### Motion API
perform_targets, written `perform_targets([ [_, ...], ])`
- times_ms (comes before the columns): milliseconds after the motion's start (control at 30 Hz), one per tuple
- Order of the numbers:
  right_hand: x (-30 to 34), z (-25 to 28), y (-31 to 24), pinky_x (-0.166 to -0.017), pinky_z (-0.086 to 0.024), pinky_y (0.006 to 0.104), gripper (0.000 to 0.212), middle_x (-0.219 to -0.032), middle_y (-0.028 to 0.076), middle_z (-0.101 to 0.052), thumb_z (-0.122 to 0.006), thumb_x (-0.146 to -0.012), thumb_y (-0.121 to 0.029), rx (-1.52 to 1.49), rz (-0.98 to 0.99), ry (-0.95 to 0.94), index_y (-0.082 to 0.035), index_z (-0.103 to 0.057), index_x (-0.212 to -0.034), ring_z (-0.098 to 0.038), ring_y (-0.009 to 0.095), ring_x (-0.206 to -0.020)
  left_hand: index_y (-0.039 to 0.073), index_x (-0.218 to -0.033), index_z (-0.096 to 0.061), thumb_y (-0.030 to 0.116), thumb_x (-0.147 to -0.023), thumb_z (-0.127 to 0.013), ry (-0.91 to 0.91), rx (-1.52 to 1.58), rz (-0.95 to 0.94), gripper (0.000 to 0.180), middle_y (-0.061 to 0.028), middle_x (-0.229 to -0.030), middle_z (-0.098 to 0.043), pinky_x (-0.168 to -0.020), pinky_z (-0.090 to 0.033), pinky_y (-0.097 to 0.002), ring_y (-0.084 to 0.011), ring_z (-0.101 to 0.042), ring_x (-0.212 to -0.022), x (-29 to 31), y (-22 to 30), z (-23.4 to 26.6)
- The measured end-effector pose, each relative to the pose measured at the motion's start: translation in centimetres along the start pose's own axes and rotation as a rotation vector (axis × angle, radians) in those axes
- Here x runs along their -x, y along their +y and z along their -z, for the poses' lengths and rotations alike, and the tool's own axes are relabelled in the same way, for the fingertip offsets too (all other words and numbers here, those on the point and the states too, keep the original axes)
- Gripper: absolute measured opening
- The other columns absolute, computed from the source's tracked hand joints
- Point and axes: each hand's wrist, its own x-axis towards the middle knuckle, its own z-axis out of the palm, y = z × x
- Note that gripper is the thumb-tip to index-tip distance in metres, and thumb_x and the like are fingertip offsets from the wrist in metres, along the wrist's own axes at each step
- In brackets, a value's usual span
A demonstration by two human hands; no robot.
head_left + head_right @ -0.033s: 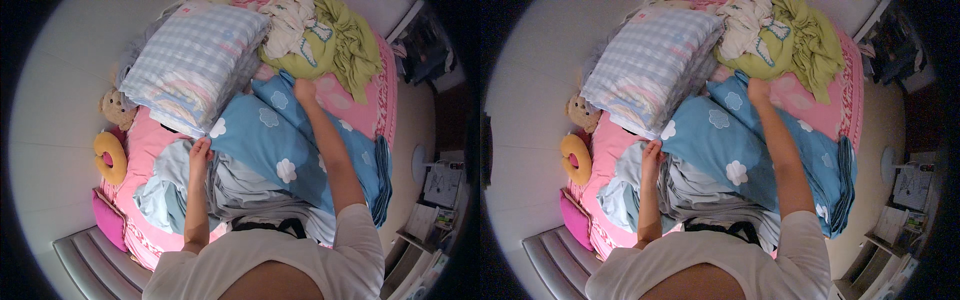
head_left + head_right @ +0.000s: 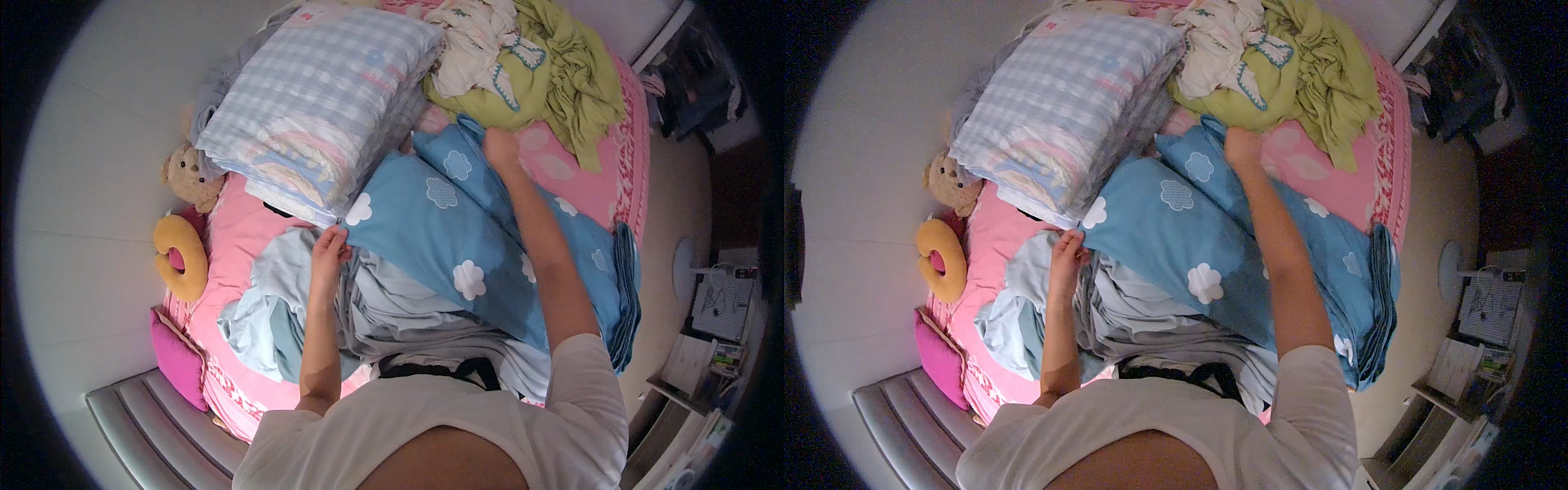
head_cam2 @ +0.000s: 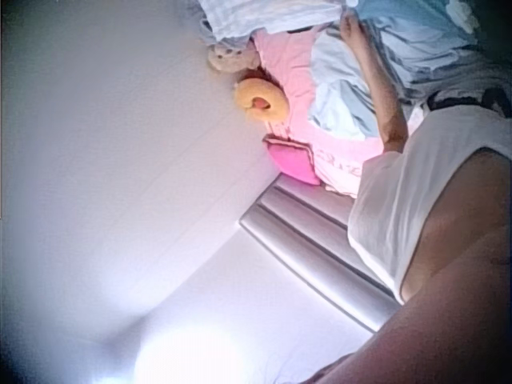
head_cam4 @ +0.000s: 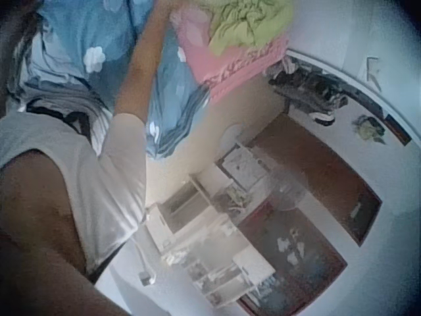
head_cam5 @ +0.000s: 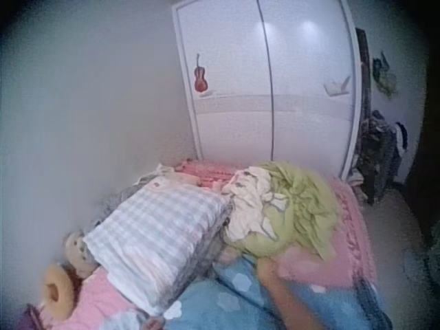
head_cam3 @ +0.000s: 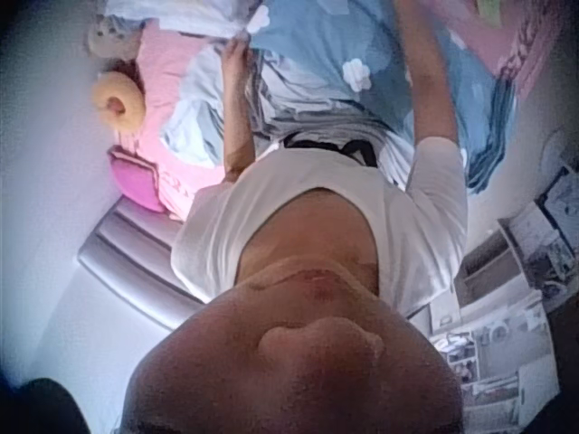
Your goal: The person folds a blue patterned duvet cover by aligning the edges, smoothing the fabric with their hands, and making successive folds until it is a compact rectangle.
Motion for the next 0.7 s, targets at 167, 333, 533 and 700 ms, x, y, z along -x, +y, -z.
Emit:
perform_targets([
  [167, -0.5, -0.8, 0.2, -0.078, -0.047, 0.0461, 0.041, -0.092, 0.023, -0.063, -0.057, -0.081, -0.037, -0.384, 0.142, 0.192, 0.000, -0.061, -0.099, -0.060, 0.039, -0.090, 0.005, -0.089, -0.059, 0.023, -0.090, -0.055, -0.029, -0.020, 0.022, 0.018, -0.0001, -0.074, -0.059, -0.057, -0.044, -0.0215, -0.0078, -0.053, -0.061, -1.3, -0.5, 0.1],
  [333, 1.3, -2.1, -1.7, -0.075, -0.049, 0.0464, 0.043, -0.083, 0.022, -0.063, -0.055, -0.083, -0.041, -0.149, 0.168, 0.196, 0.000, -0.063, -0.090, -0.063, 0.037, -0.082, 0.005, -0.088, -0.061, 0.021, -0.089, -0.057, -0.006, -0.040, -0.022, 0.016, 0.0016, -0.072, -0.058, -0.056, -0.040, -0.0194, -0.0066, -0.050, -0.058, -1.3, 0.1, -1.0],
  [533, 2.8, 5.7, -5.8, -0.065, -0.048, 0.0339, 0.027, -0.081, 0.016, -0.063, -0.059, -0.085, -0.024, -1.072, 0.304, -0.034, -0.002, -0.062, -0.099, -0.060, 0.025, -0.070, 0.005, -0.083, -0.060, 0.022, -0.089, -0.056, -0.209, -0.297, -0.028, 0.019, 0.0011, -0.075, -0.059, -0.060, -0.041, -0.0205, -0.0066, -0.052, -0.065, -2.3, 1.1, 2.0],
  [700, 19.6, 12.8, -15.1, -0.059, -0.044, 0.0312, 0.033, -0.083, 0.011, -0.054, -0.056, -0.082, -0.005, -0.761, 0.788, 0.060, -0.006, -0.058, -0.115, -0.055, 0.022, -0.066, 0.005, -0.094, -0.060, 0.020, -0.090, -0.054, -0.174, 0.055, -0.033, 0.016, 0.0003, -0.087, -0.063, -0.070, -0.043, -0.0202, -0.0069, -0.058, -0.077, -0.7, 1.5, 0.3],
])
